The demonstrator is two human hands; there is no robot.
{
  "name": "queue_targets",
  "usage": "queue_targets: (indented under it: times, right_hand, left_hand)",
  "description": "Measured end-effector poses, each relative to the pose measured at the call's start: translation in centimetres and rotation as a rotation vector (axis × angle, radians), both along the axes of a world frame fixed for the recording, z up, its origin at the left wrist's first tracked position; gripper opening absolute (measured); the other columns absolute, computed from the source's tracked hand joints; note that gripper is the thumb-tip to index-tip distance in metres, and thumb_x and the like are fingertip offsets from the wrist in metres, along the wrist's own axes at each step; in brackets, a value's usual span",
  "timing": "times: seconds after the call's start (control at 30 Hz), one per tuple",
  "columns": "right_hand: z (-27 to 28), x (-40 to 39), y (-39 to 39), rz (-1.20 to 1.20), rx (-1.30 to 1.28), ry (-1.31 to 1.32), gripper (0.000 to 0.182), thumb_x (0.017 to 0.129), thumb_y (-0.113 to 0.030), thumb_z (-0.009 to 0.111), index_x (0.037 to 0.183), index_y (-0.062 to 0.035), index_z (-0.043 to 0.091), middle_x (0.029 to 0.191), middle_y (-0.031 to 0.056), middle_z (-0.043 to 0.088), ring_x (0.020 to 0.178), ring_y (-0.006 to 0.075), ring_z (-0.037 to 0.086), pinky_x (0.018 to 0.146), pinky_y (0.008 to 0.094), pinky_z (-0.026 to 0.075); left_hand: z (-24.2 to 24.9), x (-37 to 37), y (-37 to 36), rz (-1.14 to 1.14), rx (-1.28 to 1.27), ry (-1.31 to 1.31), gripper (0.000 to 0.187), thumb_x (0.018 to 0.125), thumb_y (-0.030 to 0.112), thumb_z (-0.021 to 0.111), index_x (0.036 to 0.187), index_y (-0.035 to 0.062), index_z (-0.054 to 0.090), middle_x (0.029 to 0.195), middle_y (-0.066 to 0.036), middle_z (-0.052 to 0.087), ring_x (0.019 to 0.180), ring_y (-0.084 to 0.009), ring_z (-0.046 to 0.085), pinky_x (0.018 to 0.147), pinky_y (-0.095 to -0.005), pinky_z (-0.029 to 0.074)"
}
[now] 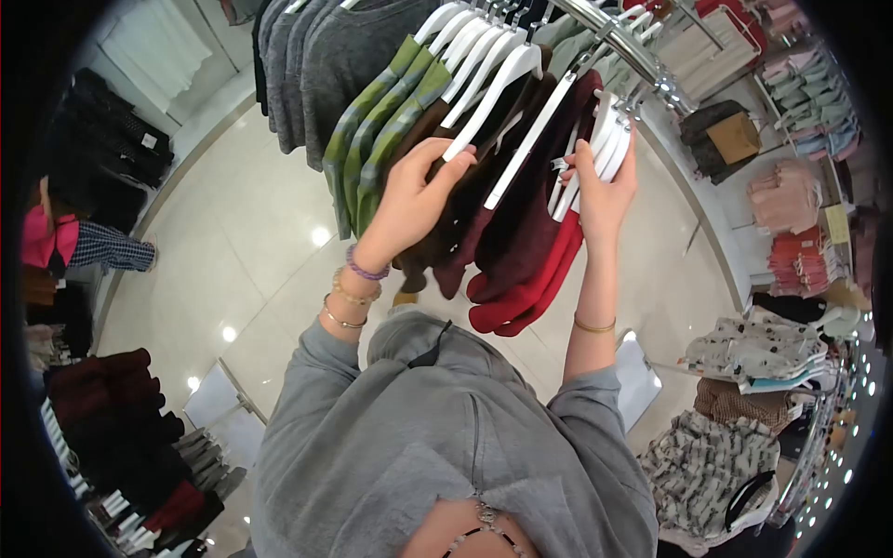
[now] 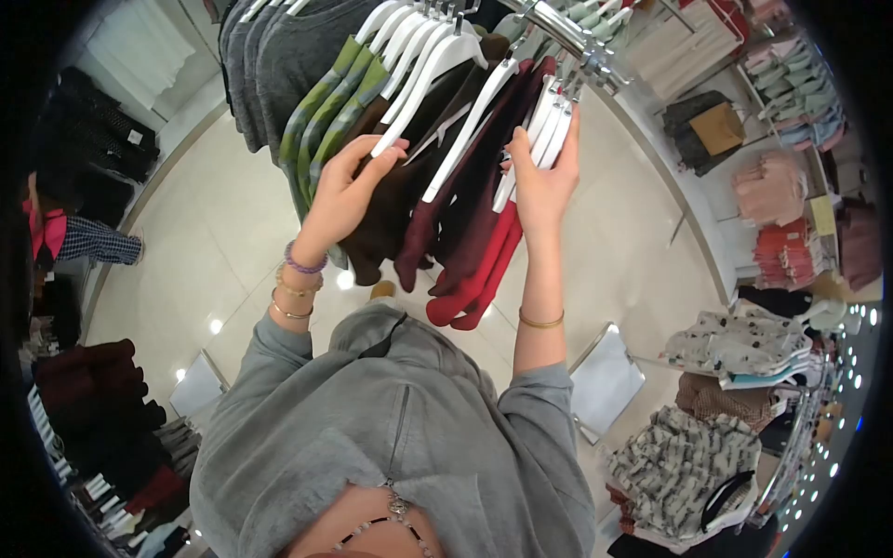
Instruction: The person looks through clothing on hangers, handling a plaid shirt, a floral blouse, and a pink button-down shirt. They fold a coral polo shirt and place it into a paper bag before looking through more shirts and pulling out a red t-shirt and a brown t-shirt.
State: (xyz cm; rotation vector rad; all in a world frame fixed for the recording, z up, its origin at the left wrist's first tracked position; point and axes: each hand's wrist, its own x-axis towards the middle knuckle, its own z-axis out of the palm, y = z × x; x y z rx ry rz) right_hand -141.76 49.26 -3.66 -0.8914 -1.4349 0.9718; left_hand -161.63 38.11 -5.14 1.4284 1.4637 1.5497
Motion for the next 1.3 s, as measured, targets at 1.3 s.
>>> queue_targets:
  times: [1.3]
  right_hand:
    - [5.7,0.5,19.6,0.553,0.316,-0.624,0.044,0.087,-0.024,0.068,0.123,-0.0013,0.055,0.101,0.0039,0.064,0.095,0.0131,0.057,0.086,0.0249,0.045]
  left_hand:
    - [-1.7,-1.6,7.5,-0.008,0.040,0.160,0.028,0.095,0.025,0.056,0.099,-0.0009,0.066,0.093,-0.009,0.069,0.087,-0.0156,0.062,0.080,-0.0278,0.047]
